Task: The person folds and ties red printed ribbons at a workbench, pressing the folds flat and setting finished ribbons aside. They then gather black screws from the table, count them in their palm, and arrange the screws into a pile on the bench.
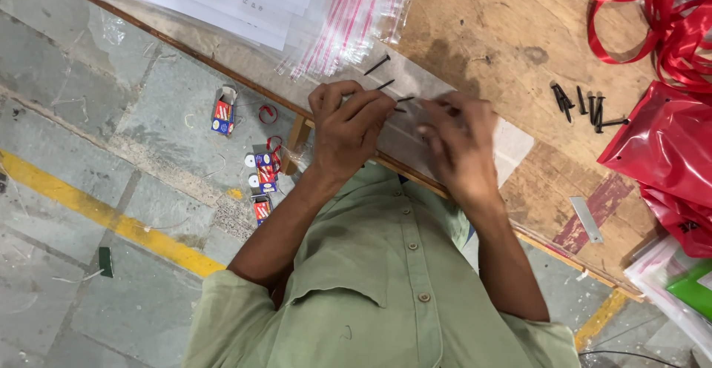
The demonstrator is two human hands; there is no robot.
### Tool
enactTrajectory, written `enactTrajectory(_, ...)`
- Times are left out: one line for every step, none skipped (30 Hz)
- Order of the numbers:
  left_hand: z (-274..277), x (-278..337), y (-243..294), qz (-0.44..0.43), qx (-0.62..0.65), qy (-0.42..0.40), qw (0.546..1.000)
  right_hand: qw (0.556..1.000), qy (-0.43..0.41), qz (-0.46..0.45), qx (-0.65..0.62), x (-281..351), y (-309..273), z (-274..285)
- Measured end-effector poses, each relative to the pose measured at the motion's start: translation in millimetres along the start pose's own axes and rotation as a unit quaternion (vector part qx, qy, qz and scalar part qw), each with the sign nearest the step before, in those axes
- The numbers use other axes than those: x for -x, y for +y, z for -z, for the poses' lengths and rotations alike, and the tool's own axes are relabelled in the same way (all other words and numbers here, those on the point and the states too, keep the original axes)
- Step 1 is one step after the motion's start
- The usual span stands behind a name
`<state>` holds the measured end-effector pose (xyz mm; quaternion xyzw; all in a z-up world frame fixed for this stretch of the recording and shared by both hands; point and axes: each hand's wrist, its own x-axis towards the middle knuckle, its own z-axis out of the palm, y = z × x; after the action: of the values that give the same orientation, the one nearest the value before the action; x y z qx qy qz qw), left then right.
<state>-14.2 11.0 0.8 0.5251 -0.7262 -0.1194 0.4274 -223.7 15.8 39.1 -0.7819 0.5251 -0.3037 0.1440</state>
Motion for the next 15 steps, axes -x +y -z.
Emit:
enactTrajectory(0.9,-0.3,0.1,-0.002,-0.003,-0.004,1.0,0.998,-0.035,0.024,-0.04,-10.5,-6.5,-2.6)
enactTrajectory(0.0,0.5,-0.6,-0.003,-0.003,-0.003,1.0,0.998,-0.035,0.025,-0.039,-14.7,-8.3,-4.4)
enactTrajectory(-0.7,1.3,-1.5,0.0,0.001,-0.002,1.0,0.997,-0.061,0.032,-0.022,-19.0,-10.2,-6.4)
enactTrajectory(-1.1,2.2,-2.6,0.004,0.004,0.0,1.0,0.995,-0.088,0.039,-0.004,-23.5,-12.4,-8.6)
enactTrajectory(-0.5,2.3,-3.5,0.004,0.003,0.001,1.0,0.995,-0.088,0.041,-0.005,-24.6,-11.5,-11.0)
enactTrajectory(0.1,2.9,-4.1,0.009,0.011,0.002,1.0,0.995,-0.095,0.033,-0.013,-25.2,-10.7,-13.3)
enactTrajectory(0.2,3.3,-4.7,0.014,0.02,0.003,1.0,0.994,-0.101,0.026,-0.022,-25.8,-9.4,-15.7)
enactTrajectory(1.2,2.9,-4.6,0.014,0.022,0.002,1.0,0.994,-0.102,0.024,-0.021,-26.3,-9.5,-15.9)
enactTrajectory(1.8,2.2,-4.3,0.017,0.029,0.003,0.999,0.995,-0.098,0.034,-0.008,-26.8,-9.0,-16.0)
enactTrajectory(2.0,1.3,-4.0,0.019,0.038,0.003,0.999,0.995,-0.093,0.043,0.006,-27.0,-8.4,-15.7)
enactTrajectory(2.1,1.0,-4.0,0.018,0.041,0.002,0.999,0.995,-0.092,0.04,0.008,-27.5,-9.7,-14.9)
enactTrajectory(2.6,0.9,-4.0,0.022,0.04,0.005,0.999,0.995,-0.093,0.045,0.017,-27.9,-11.5,-14.2)
enactTrajectory(3.1,0.8,-4.0,0.026,0.038,0.009,0.999,0.994,-0.094,0.049,0.026,-28.3,-13.2,-13.4)
enactTrajectory(2.8,0.6,-4.3,0.024,0.042,0.007,0.999,0.994,-0.093,0.047,0.029,-26.8,-13.5,-12.0)
enactTrajectory(2.4,0.4,-4.6,0.032,0.039,0.012,0.999,0.994,-0.098,0.043,0.035,-25.4,-13.6,-10.6)
